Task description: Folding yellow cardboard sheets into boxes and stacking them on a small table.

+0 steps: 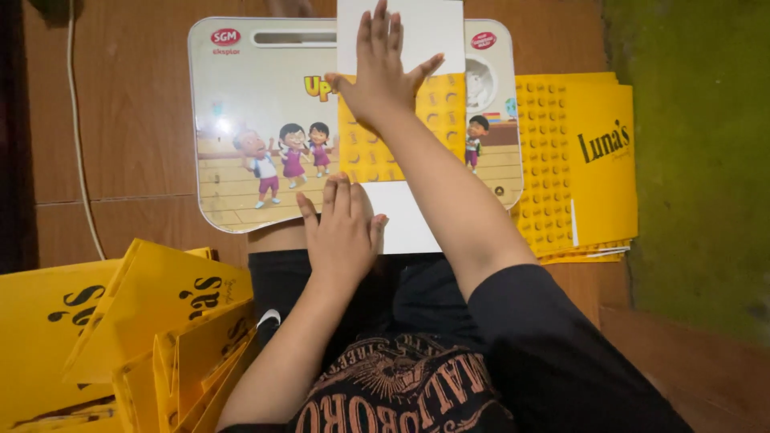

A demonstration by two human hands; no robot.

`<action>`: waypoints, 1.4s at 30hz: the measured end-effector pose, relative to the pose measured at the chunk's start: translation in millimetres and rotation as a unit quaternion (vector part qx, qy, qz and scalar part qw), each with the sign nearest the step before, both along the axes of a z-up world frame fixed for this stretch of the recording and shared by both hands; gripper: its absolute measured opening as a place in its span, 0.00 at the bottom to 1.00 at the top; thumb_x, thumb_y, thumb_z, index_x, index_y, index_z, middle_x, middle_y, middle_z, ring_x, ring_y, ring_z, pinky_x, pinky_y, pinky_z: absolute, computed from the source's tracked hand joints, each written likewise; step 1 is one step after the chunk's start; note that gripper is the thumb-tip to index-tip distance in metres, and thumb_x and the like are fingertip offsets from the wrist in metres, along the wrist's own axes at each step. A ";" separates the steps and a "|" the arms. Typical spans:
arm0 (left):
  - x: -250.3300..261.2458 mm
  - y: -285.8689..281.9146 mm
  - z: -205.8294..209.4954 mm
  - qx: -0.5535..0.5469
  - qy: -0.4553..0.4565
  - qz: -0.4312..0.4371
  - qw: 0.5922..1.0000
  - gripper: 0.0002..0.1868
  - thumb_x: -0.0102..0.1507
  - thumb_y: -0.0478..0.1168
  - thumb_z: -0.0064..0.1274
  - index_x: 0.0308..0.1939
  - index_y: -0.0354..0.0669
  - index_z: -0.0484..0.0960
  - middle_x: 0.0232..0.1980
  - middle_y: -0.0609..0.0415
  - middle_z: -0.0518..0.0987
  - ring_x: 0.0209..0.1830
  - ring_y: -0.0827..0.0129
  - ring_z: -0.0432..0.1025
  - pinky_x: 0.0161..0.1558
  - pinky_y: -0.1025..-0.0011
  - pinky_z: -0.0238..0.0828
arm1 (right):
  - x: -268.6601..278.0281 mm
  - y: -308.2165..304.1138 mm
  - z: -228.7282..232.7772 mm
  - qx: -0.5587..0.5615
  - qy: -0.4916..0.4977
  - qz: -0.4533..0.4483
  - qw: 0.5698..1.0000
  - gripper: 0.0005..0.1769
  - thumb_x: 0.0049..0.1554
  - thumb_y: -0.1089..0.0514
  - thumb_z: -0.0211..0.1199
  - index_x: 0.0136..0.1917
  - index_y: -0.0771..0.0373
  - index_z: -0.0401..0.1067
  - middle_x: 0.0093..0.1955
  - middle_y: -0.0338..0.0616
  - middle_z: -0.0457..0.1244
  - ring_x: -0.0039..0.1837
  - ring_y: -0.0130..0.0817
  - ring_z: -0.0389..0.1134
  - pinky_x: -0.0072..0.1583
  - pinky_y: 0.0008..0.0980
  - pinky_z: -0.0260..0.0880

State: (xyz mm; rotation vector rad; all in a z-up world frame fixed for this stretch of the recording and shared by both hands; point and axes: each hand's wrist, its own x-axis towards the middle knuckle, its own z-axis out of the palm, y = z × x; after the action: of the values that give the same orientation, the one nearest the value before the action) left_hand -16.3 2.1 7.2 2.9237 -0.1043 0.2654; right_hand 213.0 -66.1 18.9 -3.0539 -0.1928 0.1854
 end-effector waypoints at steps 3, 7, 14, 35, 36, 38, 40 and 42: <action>1.6 3.4 1.1 -0.017 0.013 -0.004 1.000 0.36 0.65 0.56 0.48 0.68 0.33 0.68 0.72 0.39 0.68 0.76 0.51 0.56 0.68 0.30 0.46 | 6.0 6.8 9.5 0.056 0.014 -0.024 0.998 0.52 0.68 0.24 0.50 0.87 0.54 0.31 0.87 0.41 0.22 0.87 0.37 0.22 0.69 0.88 0.13; 1.6 5.0 4.9 -0.016 0.008 -0.001 1.000 0.38 0.65 0.55 0.49 0.72 0.35 0.65 0.71 0.41 0.69 0.75 0.52 0.59 0.67 0.31 0.50 | 4.9 1.7 -5.4 0.035 0.004 -0.002 0.999 0.51 0.69 0.23 0.46 0.87 0.52 0.30 0.87 0.39 0.22 0.86 0.36 0.20 0.69 0.89 0.14; 17.7 42.2 30.8 -0.201 0.122 0.008 0.972 0.39 0.64 0.39 0.47 0.78 0.37 0.50 0.65 0.47 0.76 0.66 0.58 0.70 0.73 0.35 0.34 | -45.3 -33.4 9.2 0.170 -0.059 0.175 0.968 0.33 0.67 0.37 0.45 0.80 0.50 0.59 0.85 0.37 0.39 0.85 0.37 0.29 0.78 0.60 0.14; 97.0 31.2 2.3 -0.088 0.114 -0.063 0.988 0.44 0.72 0.67 0.21 0.81 0.40 0.50 0.85 0.46 0.47 0.85 0.50 0.33 0.71 0.30 0.12 | -98.8 -73.2 6.7 0.366 0.002 0.218 0.905 0.26 0.68 0.56 0.50 0.79 0.56 0.60 0.79 0.44 0.56 0.83 0.38 0.48 0.83 0.41 0.29; 96.1 28.6 5.6 -0.050 0.125 -0.048 0.990 0.48 0.70 0.72 0.12 0.83 0.43 0.46 0.87 0.49 0.40 0.85 0.52 0.27 0.70 0.28 0.06 | -98.4 -75.8 2.6 0.454 -0.006 0.186 0.872 0.24 0.69 0.58 0.47 0.78 0.57 0.60 0.77 0.44 0.60 0.81 0.37 0.52 0.83 0.38 0.33; 93.8 26.0 -2.9 -0.052 0.108 -0.050 0.992 0.52 0.68 0.75 0.06 0.83 0.42 0.47 0.86 0.48 0.41 0.85 0.50 0.27 0.67 0.29 0.02 | -101.5 -75.5 9.9 0.453 -0.001 0.174 0.874 0.25 0.70 0.56 0.45 0.79 0.58 0.59 0.77 0.45 0.59 0.82 0.38 0.51 0.83 0.38 0.34; 87.9 25.8 -5.7 -0.052 0.092 -0.050 0.993 0.56 0.66 0.77 0.01 0.83 0.41 0.49 0.86 0.47 0.42 0.85 0.49 0.27 0.65 0.30 -0.02 | -103.4 -72.9 14.1 0.454 0.005 0.162 0.876 0.25 0.71 0.54 0.43 0.79 0.59 0.57 0.78 0.46 0.58 0.82 0.39 0.50 0.83 0.39 0.35; 82.6 23.4 -3.9 -0.032 0.143 -0.044 0.988 0.50 0.68 0.74 0.14 0.83 0.43 0.37 0.86 0.46 0.31 0.84 0.47 0.21 0.62 0.12 0.21 | -102.6 -72.6 15.9 0.403 -0.001 0.178 0.898 0.29 0.72 0.45 0.40 0.81 0.58 0.54 0.77 0.51 0.58 0.82 0.40 0.50 0.83 0.40 0.34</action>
State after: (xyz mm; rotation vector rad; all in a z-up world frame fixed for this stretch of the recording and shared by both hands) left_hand 66.3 25.6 3.3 2.8474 -0.1759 -0.1634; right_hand 110.3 -138.7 34.8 -2.1694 -0.6460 0.0865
